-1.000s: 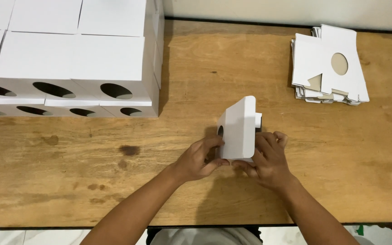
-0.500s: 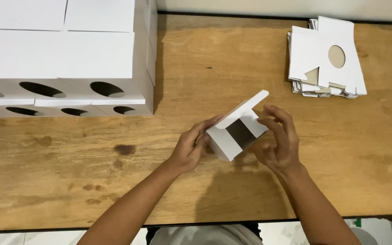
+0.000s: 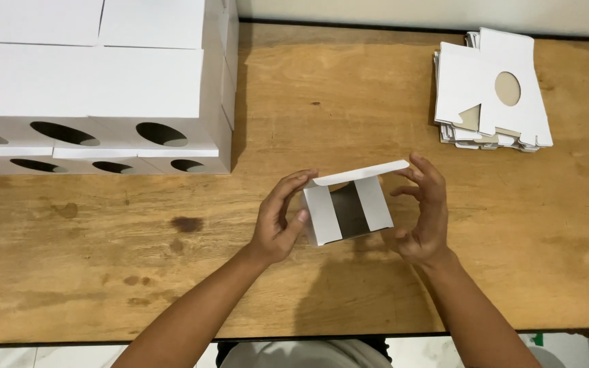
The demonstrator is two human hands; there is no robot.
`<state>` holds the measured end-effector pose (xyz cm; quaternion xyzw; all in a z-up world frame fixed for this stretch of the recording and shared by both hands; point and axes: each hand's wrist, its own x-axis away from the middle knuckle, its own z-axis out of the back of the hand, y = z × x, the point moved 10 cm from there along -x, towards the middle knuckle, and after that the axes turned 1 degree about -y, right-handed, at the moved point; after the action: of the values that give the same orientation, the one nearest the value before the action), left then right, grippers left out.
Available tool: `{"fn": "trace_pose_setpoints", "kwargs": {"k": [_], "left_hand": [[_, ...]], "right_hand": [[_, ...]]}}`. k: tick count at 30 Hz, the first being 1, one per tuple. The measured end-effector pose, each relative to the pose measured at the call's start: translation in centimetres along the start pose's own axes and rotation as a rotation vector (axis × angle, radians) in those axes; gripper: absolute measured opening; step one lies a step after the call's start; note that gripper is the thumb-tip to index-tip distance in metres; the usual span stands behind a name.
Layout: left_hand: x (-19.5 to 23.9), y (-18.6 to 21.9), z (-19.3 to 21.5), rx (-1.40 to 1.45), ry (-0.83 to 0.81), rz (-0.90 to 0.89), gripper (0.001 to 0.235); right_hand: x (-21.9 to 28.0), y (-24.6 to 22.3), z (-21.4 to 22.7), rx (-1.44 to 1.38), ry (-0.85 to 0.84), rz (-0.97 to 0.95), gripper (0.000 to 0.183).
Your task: Assembling white cardboard boxes from flat templates by folding and tucking flaps.
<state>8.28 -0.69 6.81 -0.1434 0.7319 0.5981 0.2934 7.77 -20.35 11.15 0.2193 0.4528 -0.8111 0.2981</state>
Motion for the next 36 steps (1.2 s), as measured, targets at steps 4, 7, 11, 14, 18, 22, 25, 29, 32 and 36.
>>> {"fn": "trace_pose_setpoints", "kwargs": {"k": [4, 7, 11, 14, 18, 22, 25, 29, 32, 36], "left_hand": [[1.8, -2.0, 0.2, -0.055, 0.007, 0.003, 0.052], [1.6, -1.6, 0.2, -0.088, 0.011, 0.018, 0.053], [0.3, 0.4, -0.4, -0.099, -0.044, 0.003, 0.032], [0.4, 0.1, -0.6, -0.098, -0.096, 0.014, 0.03], [0.9, -0.1, -1.2, -0.148, -0.168, -0.036, 0.048], [0.7, 1.6, -2.2, -0.303, -0.162, -0.151, 0.071], [0.6, 2.6, -2.8, -0.44, -0.154, -0.255, 0.047], [0.7, 2.5, -2.6, -0.437, -0.126, -0.249, 0.032], [0.3, 2.2, -2.2, -0.392, -0.122, -0.192, 0.041], [0.2, 1.8, -2.0, -0.328, -0.151, -0.107, 0.065]], "right_hand": [[1.1, 1.5, -1.6, -0.096, -0.089, 0.046, 0.091], [2.1, 2.7, -1.8, -0.267, -0.099, 0.077, 0.101], [1.1, 1.0, -1.0, -0.317, -0.143, 0.152, 0.09], [1.3, 1.0, -1.5, -0.222, -0.221, 0.149, 0.077], [1.0, 0.5, -1.8, -0.093, -0.244, 0.186, 0.049], [0.4, -0.6, -1.9, -0.055, -0.217, 0.22, 0.037], [0.2, -1.6, -2.4, 0.006, -0.232, 0.277, 0.045], [0.0, -3.1, -2.2, -0.011, -0.131, 0.347, 0.024], [-0.4, -3.6, -1.9, -0.012, -0.082, 0.363, 0.022], [-0.1, -3.8, -1.3, -0.038, -0.013, 0.359, 0.026]]}}
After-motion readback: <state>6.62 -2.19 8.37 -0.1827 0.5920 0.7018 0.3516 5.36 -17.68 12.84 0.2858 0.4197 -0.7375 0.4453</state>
